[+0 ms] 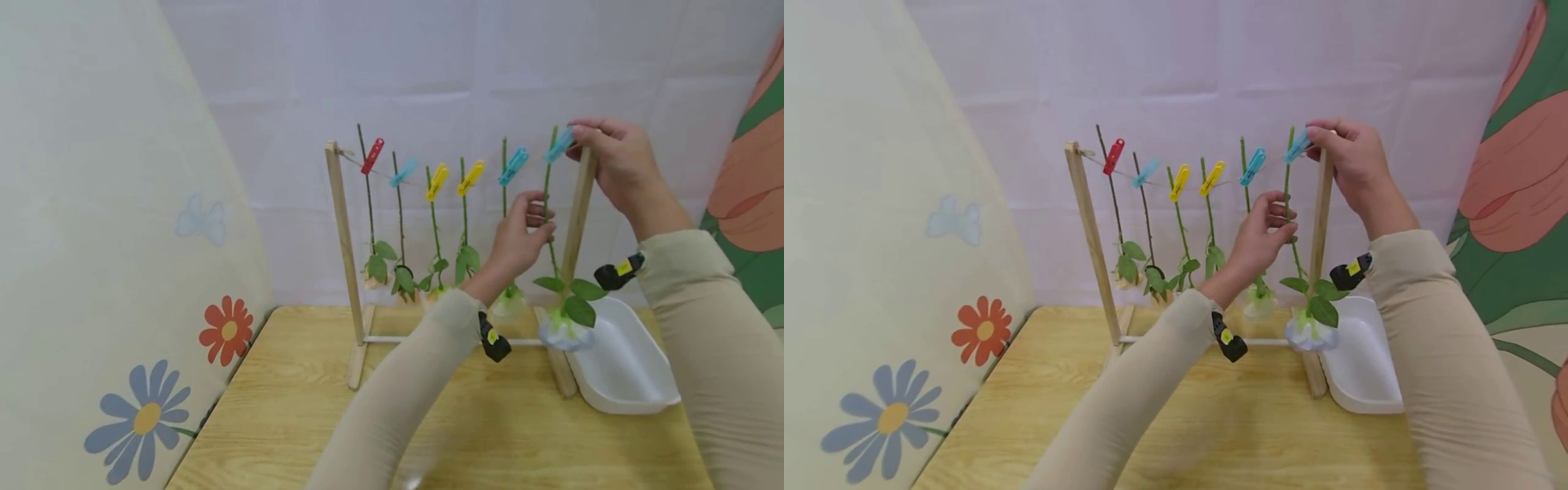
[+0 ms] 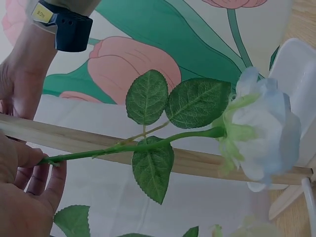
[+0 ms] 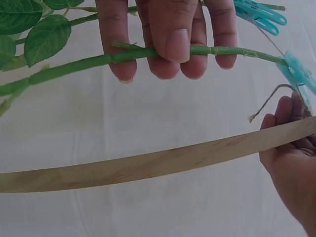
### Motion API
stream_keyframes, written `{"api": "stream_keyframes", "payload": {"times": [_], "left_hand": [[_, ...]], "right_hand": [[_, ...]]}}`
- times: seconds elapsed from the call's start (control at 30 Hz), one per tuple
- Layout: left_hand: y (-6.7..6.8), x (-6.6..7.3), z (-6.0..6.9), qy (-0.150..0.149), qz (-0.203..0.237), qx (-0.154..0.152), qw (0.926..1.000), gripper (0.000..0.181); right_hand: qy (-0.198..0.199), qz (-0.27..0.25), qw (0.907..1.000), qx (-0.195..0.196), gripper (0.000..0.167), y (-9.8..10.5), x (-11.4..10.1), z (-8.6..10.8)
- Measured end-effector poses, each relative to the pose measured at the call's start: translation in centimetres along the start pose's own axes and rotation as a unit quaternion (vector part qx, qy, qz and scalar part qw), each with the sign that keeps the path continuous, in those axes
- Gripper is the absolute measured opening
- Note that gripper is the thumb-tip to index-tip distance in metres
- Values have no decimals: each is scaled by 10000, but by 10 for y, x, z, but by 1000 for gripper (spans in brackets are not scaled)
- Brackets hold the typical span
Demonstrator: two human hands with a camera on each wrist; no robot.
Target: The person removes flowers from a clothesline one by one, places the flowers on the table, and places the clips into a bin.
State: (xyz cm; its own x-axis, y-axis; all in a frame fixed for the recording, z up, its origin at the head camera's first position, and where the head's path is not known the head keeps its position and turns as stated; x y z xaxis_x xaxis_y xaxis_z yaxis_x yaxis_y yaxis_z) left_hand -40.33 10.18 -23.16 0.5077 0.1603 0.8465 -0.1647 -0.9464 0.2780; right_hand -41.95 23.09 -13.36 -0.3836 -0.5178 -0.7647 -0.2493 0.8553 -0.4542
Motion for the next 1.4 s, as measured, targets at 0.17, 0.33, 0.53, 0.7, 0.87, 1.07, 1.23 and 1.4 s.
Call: {"api": "stream_keyframes", "payload": {"times": [0.17,0.33,0.53,0.7,0.87,1.07,1.23,1.4], "left_hand": [[1,-3,2,30,56,35,10000,45],[5,-3,4,-1,-32,80,10000,47],[6,-7,11,-62,-151,-98,9998,47],[8,-11,19,-295,-389,-256,9985,44],[6,-12,26,-529,-778,-539,9941,42],[6,-5,34,-904,-1342,-792,9836,41],[4,0,43,-1204,-1723,-1105,9714,40],[3,4,54,-1334,-1976,-1421,9607,42]], "right_hand": [[-10,433,9989,153,11,6,-1,2],[222,696,9968,324,7,1,-6,0],[479,833,9937,579,7,-1,-11,-1],[620,768,9926,711,2,3,-14,-2],[738,555,9928,768,3,8,-22,-2],[962,-17,9938,563,7,8,-32,-1],[1072,-690,9916,205,15,8,-45,4],[1114,-808,9905,-36,16,15,-56,12]]}}
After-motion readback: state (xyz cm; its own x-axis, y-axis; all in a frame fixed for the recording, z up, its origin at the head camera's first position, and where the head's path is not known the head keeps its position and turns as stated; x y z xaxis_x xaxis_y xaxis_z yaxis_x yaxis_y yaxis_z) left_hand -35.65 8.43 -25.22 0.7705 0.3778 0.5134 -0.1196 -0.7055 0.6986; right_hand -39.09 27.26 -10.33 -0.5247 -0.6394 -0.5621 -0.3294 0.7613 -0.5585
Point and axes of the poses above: each hand's wrist, its own z-axis away from the middle knuckle, its own y-axis out of the back of the hand, x = y × z, the point moved 10 cm from there along -z, towards the middle knuckle, and after that the axes turned 7 degrees about -z, right-handed, at the moved point
